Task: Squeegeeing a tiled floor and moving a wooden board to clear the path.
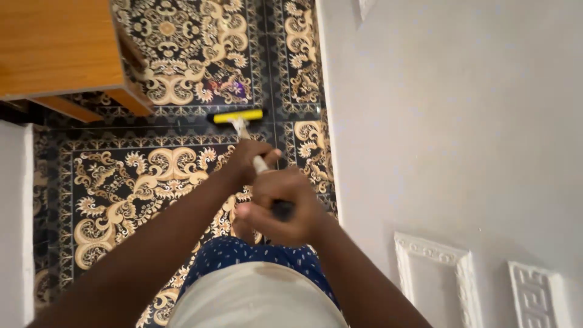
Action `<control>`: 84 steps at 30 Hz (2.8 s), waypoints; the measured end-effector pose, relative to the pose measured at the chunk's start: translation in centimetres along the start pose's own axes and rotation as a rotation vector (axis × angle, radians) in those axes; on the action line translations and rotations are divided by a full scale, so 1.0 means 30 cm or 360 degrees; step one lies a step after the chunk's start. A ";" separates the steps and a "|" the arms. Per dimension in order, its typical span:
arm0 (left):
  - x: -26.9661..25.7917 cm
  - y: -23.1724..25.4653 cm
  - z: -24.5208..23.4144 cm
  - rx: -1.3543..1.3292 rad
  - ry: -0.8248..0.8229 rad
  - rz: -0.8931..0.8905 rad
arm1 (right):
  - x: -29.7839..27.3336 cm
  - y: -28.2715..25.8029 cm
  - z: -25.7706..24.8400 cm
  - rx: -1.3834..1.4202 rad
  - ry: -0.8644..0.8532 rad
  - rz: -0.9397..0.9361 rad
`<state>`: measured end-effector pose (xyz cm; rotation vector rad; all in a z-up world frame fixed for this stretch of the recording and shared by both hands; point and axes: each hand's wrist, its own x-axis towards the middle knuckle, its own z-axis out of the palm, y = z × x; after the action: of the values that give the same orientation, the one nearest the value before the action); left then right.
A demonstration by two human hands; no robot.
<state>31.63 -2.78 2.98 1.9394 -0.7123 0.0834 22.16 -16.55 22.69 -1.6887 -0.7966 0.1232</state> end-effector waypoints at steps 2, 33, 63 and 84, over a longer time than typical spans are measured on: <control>0.017 0.041 -0.019 -0.0082 -0.0032 -0.0077 | 0.017 -0.039 -0.029 0.0144 0.0072 0.0104; 0.297 -0.204 0.055 0.0038 -0.0028 0.0166 | 0.140 0.252 -0.277 0.0280 0.0122 -0.0121; 0.474 -0.396 -0.001 0.0152 0.0099 0.0586 | 0.259 0.409 -0.220 -0.0128 0.0288 0.0039; 0.606 -0.470 0.035 0.0081 0.0093 0.0533 | 0.339 0.480 -0.317 -0.0136 0.0411 0.0170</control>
<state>53.54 -7.43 -2.33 1.8409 -0.9977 0.3659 40.75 -19.56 15.87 -1.7848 -0.5249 -0.0557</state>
